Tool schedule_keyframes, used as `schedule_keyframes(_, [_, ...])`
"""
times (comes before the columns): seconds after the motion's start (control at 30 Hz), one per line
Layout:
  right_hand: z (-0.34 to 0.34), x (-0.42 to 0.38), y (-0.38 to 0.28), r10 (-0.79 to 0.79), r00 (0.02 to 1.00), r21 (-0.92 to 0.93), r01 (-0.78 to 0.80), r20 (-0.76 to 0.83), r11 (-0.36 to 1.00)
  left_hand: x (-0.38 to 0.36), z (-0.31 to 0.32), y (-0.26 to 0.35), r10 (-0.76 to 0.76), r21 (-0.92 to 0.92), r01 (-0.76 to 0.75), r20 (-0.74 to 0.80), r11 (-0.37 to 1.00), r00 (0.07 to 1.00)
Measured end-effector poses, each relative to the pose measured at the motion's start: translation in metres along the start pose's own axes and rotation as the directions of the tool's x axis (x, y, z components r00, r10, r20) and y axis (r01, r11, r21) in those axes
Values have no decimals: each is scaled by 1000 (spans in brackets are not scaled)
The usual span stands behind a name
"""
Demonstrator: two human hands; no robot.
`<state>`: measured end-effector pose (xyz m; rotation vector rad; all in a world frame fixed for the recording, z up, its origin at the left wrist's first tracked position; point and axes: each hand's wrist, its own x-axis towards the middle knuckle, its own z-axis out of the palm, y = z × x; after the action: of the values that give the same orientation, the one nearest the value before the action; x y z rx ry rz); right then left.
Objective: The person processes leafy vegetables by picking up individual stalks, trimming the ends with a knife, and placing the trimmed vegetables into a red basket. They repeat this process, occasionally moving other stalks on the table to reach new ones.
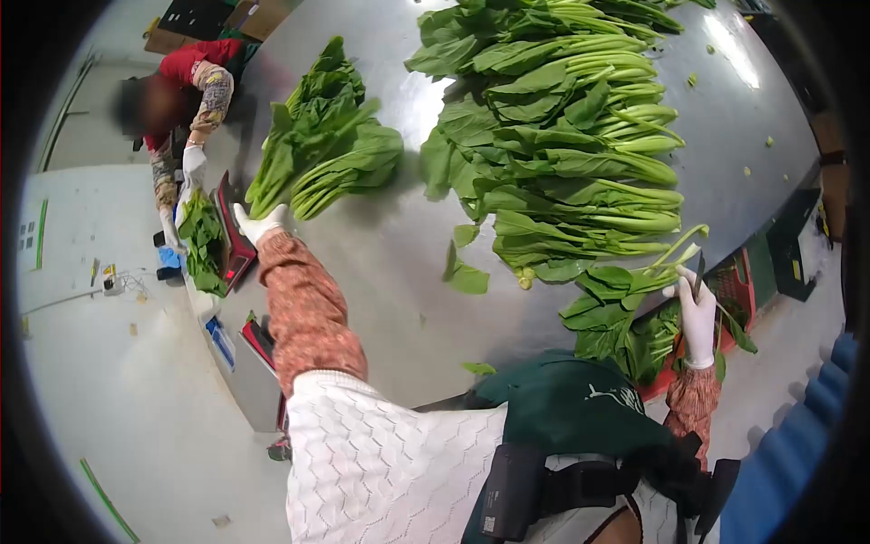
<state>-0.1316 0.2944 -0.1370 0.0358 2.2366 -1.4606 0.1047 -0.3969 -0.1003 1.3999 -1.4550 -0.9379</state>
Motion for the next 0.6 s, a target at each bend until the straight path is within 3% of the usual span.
schedule_keyframes(0.03, [-2, 8, 14, -103, 995, -25, 103, 19, 994, 14, 0, 0, 44, 301, -58, 53, 952, 998])
schedule_keyframes(0.07, [-1, 8, 12, -53, 999, 23, 53, -10, 998, 12, 8, 2, 41, 362, -65, 74, 930, 996])
schedule_keyframes(0.1, [0, 6, 4, -66, 997, -5, 66, -28, 998, 3, 18, 6, -50, 197, 27, 113, 980, 992])
schedule_keyframes(0.13, [-1, 7, 1, -104, 993, -57, 102, -47, 993, -14, 32, 20, -256, -241, 296, 185, 924, 949])
schedule_keyframes(0.17, [-3, 8, 3, -99, 994, -33, 97, -55, 995, -38, 45, 33, -365, -425, 443, 254, 789, 896])
schedule_keyframes(0.2, [-8, 6, -4, 7, 998, -40, -9, -61, 999, -63, 56, 39, -358, -449, 465, 304, 763, 883])
schedule_keyframes(0.23, [-7, 10, 6, -127, 987, 56, 133, -95, 990, -76, 64, 22, -166, -402, 319, 369, 858, 914])
schedule_keyframes(0.27, [-9, 19, 14, -208, 971, 35, 214, -121, 976, -120, 74, 49, -69, -306, 212, 419, 928, 905])
schedule_keyframes(0.33, [-23, 26, -13, -122, 986, -69, 115, -111, 991, -181, 92, 68, 89, -254, 29, 438, 967, 895])
schedule_keyframes(0.37, [-24, 43, -1, -220, 966, -17, 220, -136, 975, -209, 99, 80, 205, -260, -92, 454, 961, 867])
schedule_keyframes(0.4, [-27, 52, -9, -226, 963, -74, 217, -146, 973, -236, 105, 92, 323, -267, -217, 464, 939, 825])
schedule_keyframes(0.43, [-26, 59, -17, -263, 955, -30, 262, -137, 965, -261, 110, 105, 398, -288, -285, 508, 914, 764])
schedule_keyframes(0.47, [-24, 68, -22, -225, 969, -86, 216, -106, 973, -284, 115, 112, 461, -324, -331, 539, 886, 705])
schedule_keyframes(0.5, [-21, 77, -22, -271, 959, -181, 253, -87, 950, -310, 121, 114, 517, -398, -336, 572, 854, 637])
schedule_keyframes(0.53, [-13, 94, -7, -330, 944, -262, 314, -20, 913, -345, 120, 131, 488, -343, -348, 657, 872, 575])
schedule_keyframes(0.57, [-4, 99, -6, -298, 955, -314, 286, 12, 905, -368, 128, 128, 532, -381, -382, 702, 842, 473])
schedule_keyframes(0.6, [2, 100, -7, -264, 963, -364, 261, 43, 894, -389, 136, 128, 605, -434, -481, 743, 762, 287])
